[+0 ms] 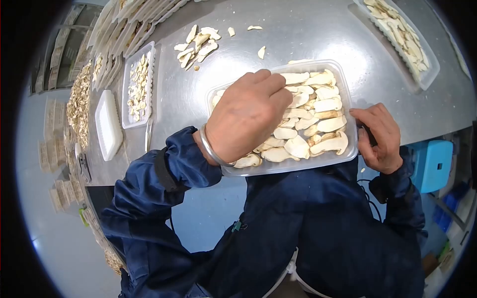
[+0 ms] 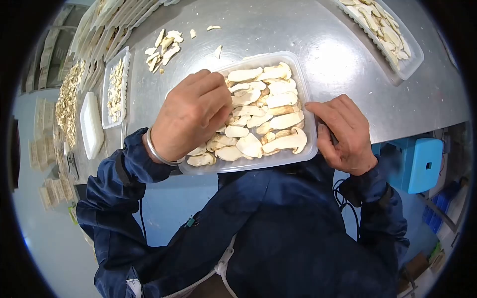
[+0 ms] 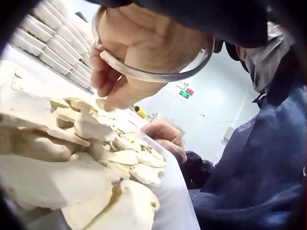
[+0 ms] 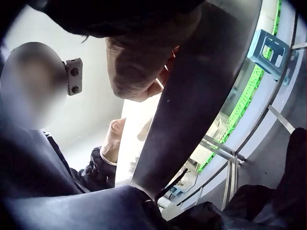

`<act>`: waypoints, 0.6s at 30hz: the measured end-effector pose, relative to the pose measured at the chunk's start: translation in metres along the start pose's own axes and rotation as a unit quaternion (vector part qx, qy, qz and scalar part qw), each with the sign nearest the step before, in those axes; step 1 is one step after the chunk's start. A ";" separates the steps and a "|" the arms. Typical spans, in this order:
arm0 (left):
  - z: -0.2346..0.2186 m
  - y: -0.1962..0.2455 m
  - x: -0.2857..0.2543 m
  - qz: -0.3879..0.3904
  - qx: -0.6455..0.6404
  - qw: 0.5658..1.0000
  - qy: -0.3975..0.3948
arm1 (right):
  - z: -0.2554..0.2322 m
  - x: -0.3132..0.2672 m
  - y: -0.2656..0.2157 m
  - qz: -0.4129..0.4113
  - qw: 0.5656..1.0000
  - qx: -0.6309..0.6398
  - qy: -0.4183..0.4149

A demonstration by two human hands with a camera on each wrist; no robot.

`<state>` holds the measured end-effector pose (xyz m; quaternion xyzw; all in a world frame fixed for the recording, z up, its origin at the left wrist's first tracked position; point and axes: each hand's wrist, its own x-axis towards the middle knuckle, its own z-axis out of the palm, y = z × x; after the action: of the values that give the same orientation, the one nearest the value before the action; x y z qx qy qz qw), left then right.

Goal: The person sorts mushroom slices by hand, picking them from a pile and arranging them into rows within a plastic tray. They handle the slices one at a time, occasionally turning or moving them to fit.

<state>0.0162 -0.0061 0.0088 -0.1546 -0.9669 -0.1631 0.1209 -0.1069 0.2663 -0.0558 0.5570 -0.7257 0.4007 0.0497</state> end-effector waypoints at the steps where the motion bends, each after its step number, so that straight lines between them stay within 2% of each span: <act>1: -0.001 0.001 -0.001 -0.005 -0.004 1.000 -0.012 | 0.000 0.000 0.000 -0.002 1.000 0.001 0.000; 3: -0.008 0.001 -0.004 -0.015 -0.013 0.999 -0.036 | -0.001 0.001 0.000 -0.005 1.000 0.001 0.000; 6: -0.031 -0.011 -0.006 -0.070 -0.074 0.994 -0.038 | -0.001 0.002 -0.001 -0.004 1.000 -0.003 -0.001; 7: -0.041 -0.026 -0.007 -0.120 -0.077 0.989 -0.026 | -0.001 0.002 -0.001 -0.001 1.000 -0.005 -0.004; 8: -0.046 -0.049 -0.008 -0.153 -0.078 0.984 0.046 | -0.002 0.002 -0.002 0.000 1.000 -0.005 -0.006; 9: -0.060 -0.067 -0.005 -0.169 0.023 0.983 0.063 | -0.001 0.003 -0.002 0.000 1.000 -0.005 -0.006; 10: -0.069 -0.090 -0.006 -0.205 0.036 0.974 0.089 | -0.001 0.003 -0.002 0.000 1.000 -0.006 -0.004; 11: -0.075 -0.116 -0.009 -0.234 0.084 0.964 0.093 | -0.001 0.002 -0.002 0.002 1.000 -0.007 -0.002; 12: -0.076 -0.145 -0.017 -0.272 0.065 0.957 0.079 | -0.001 0.002 -0.002 0.000 1.000 -0.003 -0.003; 14: -0.068 -0.177 -0.025 -0.300 -0.011 0.953 0.051 | -0.002 0.003 -0.001 0.000 1.000 0.002 -0.006; 18: -0.049 -0.183 -0.015 -0.219 0.077 0.972 0.028 | -0.004 0.004 -0.003 0.008 1.000 0.004 -0.015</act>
<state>-0.0232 -0.1920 -0.0013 0.0758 -0.9831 -0.1151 0.1206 -0.1075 0.2652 -0.0498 0.5576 -0.7289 0.3958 0.0336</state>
